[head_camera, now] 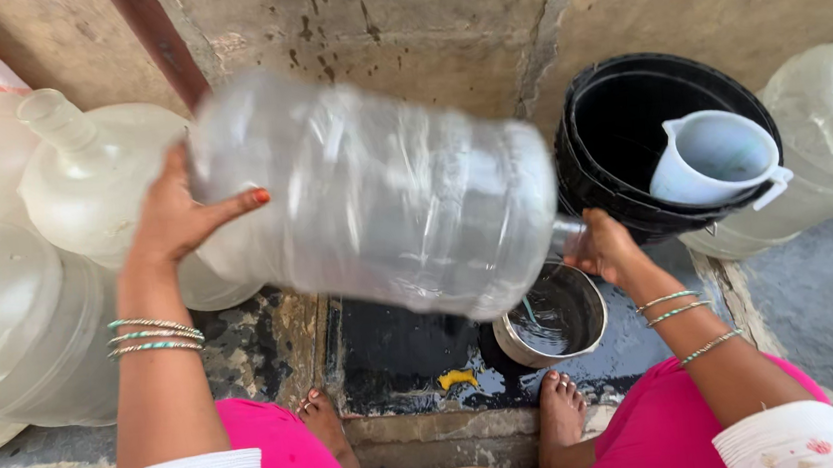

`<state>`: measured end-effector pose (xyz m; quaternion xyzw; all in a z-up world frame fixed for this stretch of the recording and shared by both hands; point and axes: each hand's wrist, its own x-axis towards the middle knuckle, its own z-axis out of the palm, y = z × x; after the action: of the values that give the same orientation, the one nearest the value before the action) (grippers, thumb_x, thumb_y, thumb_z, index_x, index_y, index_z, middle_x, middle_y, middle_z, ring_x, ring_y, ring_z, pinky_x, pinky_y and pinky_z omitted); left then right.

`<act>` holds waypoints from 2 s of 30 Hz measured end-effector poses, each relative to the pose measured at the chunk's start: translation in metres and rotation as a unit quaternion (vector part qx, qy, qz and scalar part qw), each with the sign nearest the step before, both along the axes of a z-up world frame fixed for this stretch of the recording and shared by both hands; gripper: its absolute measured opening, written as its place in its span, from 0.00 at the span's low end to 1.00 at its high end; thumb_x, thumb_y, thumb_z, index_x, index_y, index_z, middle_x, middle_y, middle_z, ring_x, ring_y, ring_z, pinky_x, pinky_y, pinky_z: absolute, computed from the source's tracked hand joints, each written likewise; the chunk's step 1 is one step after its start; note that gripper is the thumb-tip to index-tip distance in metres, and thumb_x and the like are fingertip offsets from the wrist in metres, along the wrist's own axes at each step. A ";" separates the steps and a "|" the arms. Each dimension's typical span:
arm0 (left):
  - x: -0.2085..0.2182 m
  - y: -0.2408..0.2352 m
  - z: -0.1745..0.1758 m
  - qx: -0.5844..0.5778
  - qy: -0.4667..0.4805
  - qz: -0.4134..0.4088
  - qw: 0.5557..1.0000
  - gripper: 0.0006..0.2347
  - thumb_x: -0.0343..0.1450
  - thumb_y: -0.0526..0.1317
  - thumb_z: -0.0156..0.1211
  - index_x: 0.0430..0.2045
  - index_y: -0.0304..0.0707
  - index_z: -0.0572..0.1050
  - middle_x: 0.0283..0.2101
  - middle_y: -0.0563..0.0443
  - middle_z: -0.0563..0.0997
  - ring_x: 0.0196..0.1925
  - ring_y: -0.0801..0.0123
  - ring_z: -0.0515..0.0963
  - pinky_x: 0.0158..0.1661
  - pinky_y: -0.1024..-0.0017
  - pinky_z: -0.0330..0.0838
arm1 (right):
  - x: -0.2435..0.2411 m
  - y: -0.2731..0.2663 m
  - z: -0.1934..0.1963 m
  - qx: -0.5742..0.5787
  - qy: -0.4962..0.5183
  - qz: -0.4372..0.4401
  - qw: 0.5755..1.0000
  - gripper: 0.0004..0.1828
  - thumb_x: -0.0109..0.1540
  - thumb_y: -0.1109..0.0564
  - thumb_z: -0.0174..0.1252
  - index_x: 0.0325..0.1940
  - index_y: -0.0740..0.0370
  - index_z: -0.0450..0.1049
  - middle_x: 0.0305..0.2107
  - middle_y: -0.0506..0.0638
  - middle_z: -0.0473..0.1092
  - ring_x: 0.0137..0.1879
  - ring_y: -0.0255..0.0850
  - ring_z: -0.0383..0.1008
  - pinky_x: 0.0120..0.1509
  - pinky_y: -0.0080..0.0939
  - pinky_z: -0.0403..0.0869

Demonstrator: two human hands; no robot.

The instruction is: The person sits on the floor and cleans large plastic water containers. They pour water into a metal pot, rinse the containers, and scrub the necks with a brush. The person also uses a small glass to rinse the interior of the containers.

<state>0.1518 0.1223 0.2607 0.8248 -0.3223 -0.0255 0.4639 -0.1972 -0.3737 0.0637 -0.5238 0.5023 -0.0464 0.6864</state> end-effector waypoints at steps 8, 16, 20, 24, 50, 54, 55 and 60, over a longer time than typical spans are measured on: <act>0.009 -0.007 0.012 -0.082 0.071 0.066 0.992 0.41 0.57 0.52 0.80 0.64 0.32 0.68 0.60 0.45 0.78 0.60 0.64 0.78 0.58 0.65 0.73 | 0.025 -0.013 0.034 -0.075 -0.080 -0.003 0.994 0.26 0.70 0.39 0.37 0.50 0.65 0.66 0.30 0.62 0.72 0.22 0.46 0.67 0.21 0.40 0.64; -0.051 0.048 0.112 -0.256 -0.299 -0.067 0.917 0.39 0.58 0.38 0.81 0.66 0.38 0.65 0.64 0.51 0.71 0.65 0.69 0.73 0.70 0.71 0.71 | 0.025 0.006 0.171 -0.108 -0.453 -0.099 0.879 0.24 0.69 0.44 0.40 0.57 0.59 0.72 0.48 0.50 0.77 0.52 0.42 0.79 0.56 0.44 0.78; -0.028 0.027 0.082 -0.242 -0.147 -0.015 0.959 0.47 0.60 0.46 0.84 0.72 0.28 0.59 0.66 0.43 0.71 0.68 0.64 0.71 0.72 0.68 0.68 | 0.029 -0.002 0.143 -0.136 -0.268 -0.068 0.951 0.23 0.68 0.41 0.39 0.54 0.57 0.69 0.40 0.54 0.75 0.39 0.42 0.77 0.41 0.43 0.76; 0.008 -0.002 0.011 -0.081 0.148 0.123 0.978 0.55 0.50 0.53 0.81 0.69 0.23 0.53 0.66 0.34 0.70 0.65 0.55 0.75 0.60 0.58 0.72 | 0.023 -0.021 0.082 -0.181 0.001 0.034 0.983 0.31 0.70 0.36 0.34 0.52 0.67 0.66 0.28 0.60 0.71 0.23 0.45 0.69 0.23 0.43 0.66; 0.013 -0.018 0.014 -0.008 0.140 0.162 0.977 0.61 0.42 0.64 0.78 0.67 0.23 0.55 0.65 0.31 0.68 0.65 0.51 0.73 0.59 0.58 0.70 | 0.019 -0.043 0.049 -0.279 0.024 0.103 0.954 0.26 0.60 0.50 0.43 0.60 0.64 0.62 0.33 0.67 0.72 0.21 0.44 0.67 0.19 0.43 0.63; 0.025 -0.024 -0.055 0.147 0.260 0.169 0.939 0.58 0.49 0.63 0.78 0.67 0.15 0.57 0.65 0.20 0.69 0.66 0.42 0.73 0.61 0.52 0.70 | 0.020 -0.029 0.023 -0.119 0.111 0.084 0.983 0.30 0.69 0.37 0.36 0.48 0.67 0.69 0.22 0.62 0.71 0.16 0.39 0.60 0.15 0.35 0.56; 0.027 -0.029 -0.054 0.168 0.275 0.170 0.931 0.58 0.50 0.63 0.77 0.67 0.13 0.58 0.64 0.18 0.70 0.65 0.40 0.76 0.61 0.51 0.71 | 0.023 -0.030 0.027 -0.120 0.117 0.083 0.982 0.31 0.69 0.36 0.36 0.46 0.68 0.69 0.20 0.61 0.71 0.17 0.39 0.60 0.15 0.35 0.55; 0.012 0.003 0.035 -0.103 0.047 0.095 0.989 0.37 0.57 0.51 0.80 0.59 0.30 0.75 0.58 0.40 0.82 0.57 0.62 0.82 0.58 0.67 0.77 | 0.028 -0.037 0.090 -0.235 -0.240 -0.025 0.942 0.20 0.70 0.39 0.38 0.52 0.52 0.67 0.26 0.57 0.70 0.22 0.44 0.67 0.21 0.39 0.63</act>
<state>0.1634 0.1254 0.2957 0.7974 -0.2207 0.0132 0.5615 -0.1690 -0.4103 0.1538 -0.6313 0.3106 -0.3042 0.6422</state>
